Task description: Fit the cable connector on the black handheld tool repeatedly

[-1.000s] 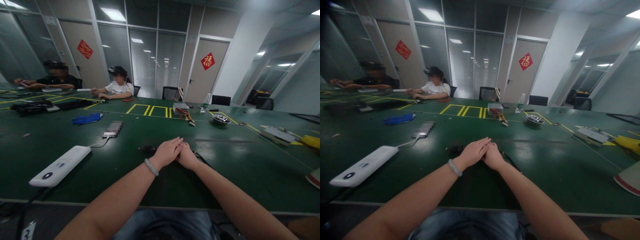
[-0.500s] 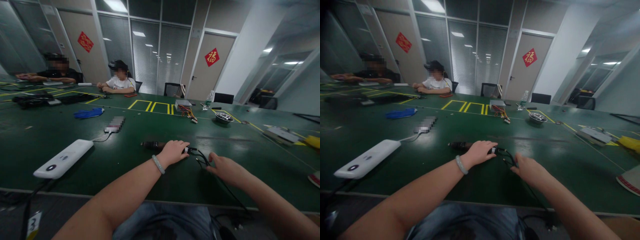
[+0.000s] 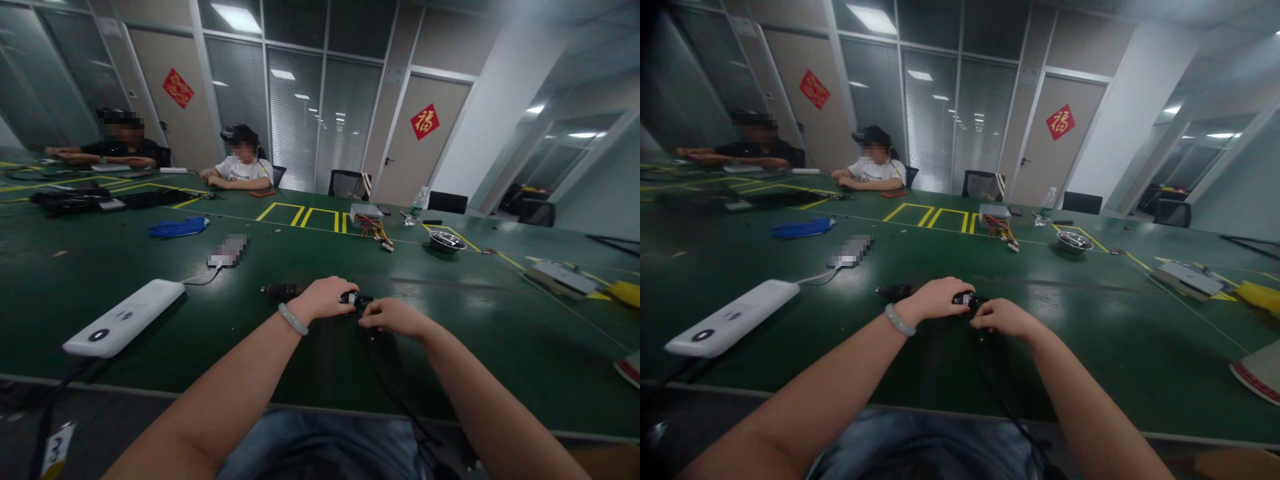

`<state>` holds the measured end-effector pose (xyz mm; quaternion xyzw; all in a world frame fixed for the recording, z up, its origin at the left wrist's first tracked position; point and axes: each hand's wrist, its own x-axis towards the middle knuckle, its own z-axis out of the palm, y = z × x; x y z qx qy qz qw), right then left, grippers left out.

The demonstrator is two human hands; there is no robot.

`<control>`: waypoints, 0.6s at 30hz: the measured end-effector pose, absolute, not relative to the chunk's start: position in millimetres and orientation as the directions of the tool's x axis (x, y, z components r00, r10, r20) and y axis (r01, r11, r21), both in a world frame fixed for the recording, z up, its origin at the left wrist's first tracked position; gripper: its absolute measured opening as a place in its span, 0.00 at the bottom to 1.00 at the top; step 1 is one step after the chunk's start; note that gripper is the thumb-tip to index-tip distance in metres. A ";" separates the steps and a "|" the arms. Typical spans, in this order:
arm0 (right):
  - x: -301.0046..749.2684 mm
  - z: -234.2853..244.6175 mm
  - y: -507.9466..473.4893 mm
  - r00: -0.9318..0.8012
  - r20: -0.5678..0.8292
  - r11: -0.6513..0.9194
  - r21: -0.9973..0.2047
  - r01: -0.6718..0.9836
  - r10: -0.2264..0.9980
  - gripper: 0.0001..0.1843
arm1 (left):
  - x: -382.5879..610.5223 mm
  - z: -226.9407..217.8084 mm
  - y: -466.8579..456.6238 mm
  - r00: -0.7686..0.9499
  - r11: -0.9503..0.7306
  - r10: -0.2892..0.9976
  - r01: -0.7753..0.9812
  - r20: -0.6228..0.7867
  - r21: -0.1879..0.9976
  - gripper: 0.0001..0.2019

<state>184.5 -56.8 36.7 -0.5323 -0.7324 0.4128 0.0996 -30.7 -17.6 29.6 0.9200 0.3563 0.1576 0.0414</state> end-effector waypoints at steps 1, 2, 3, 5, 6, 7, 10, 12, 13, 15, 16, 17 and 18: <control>186.6 35.3 -53.8 -0.444 -0.280 0.092 -0.753 0.651 0.851 0.16 | -32.4 30.2 -16.9 0.700 -0.743 0.669 0.641 0.251 0.192 0.20; 188.9 32.9 -51.3 -0.466 -0.276 0.070 -0.798 0.599 0.841 0.17 | -32.9 30.3 -16.7 0.704 -0.746 0.666 0.637 0.247 0.195 0.20; 191.4 29.8 -49.2 -0.477 -0.269 0.041 -0.838 0.545 0.837 0.18 | -32.3 30.0 -16.9 0.705 -0.748 0.663 0.634 0.252 0.195 0.19; 197.1 22.2 -46.2 -0.470 -0.243 -0.005 -0.892 0.451 0.849 0.19 | -28.7 28.2 -18.0 0.702 -0.752 0.658 0.633 0.273 0.185 0.18; 200.1 18.3 -45.3 -0.452 -0.228 -0.021 -0.908 0.418 0.863 0.19 | -26.1 26.8 -18.7 0.695 -0.751 0.658 0.637 0.290 0.174 0.17; 203.0 14.7 -44.6 -0.425 -0.209 -0.029 -0.920 0.391 0.881 0.20 | -23.4 25.1 -19.4 0.687 -0.747 0.658 0.645 0.309 0.159 0.17; 208.7 7.2 -43.7 -0.334 -0.142 -0.022 -0.941 0.338 0.932 0.19 | -14.6 19.6 -21.5 0.661 -0.735 0.656 0.670 0.363 0.108 0.16; 209.0 5.0 -43.5 -0.260 -0.106 -0.011 -0.939 0.344 0.960 0.17 | -8.7 16.1 -23.3 0.652 -0.730 0.648 0.679 0.395 0.076 0.14; 208.3 4.5 -43.4 -0.219 -0.092 -0.007 -0.932 0.363 0.971 0.16 | -5.8 14.7 -24.6 0.646 -0.725 0.645 0.686 0.407 0.062 0.12; 206.4 4.2 -43.6 -0.131 -0.062 0.000 -0.902 0.431 0.989 0.13 | -0.6 12.7 -27.4 0.632 -0.711 0.646 0.702 0.428 0.038 0.10; 205.5 4.2 -43.9 -0.088 -0.043 0.004 -0.879 0.476 0.995 0.12 | 1.6 12.2 -28.9 0.625 -0.704 0.648 0.709 0.435 0.029 0.09; 204.9 4.3 -44.4 -0.050 -0.022 0.008 -0.851 0.525 0.998 0.11 | 3.3 12.0 -30.3 0.619 -0.697 0.650 0.716 0.441 0.022 0.09; 204.5 4.5 -45.1 -0.023 -0.002 0.012 -0.817 0.576 1.000 0.10 | 4.7 12.1 -31.5 0.615 -0.693 0.650 0.721 0.447 0.016 0.08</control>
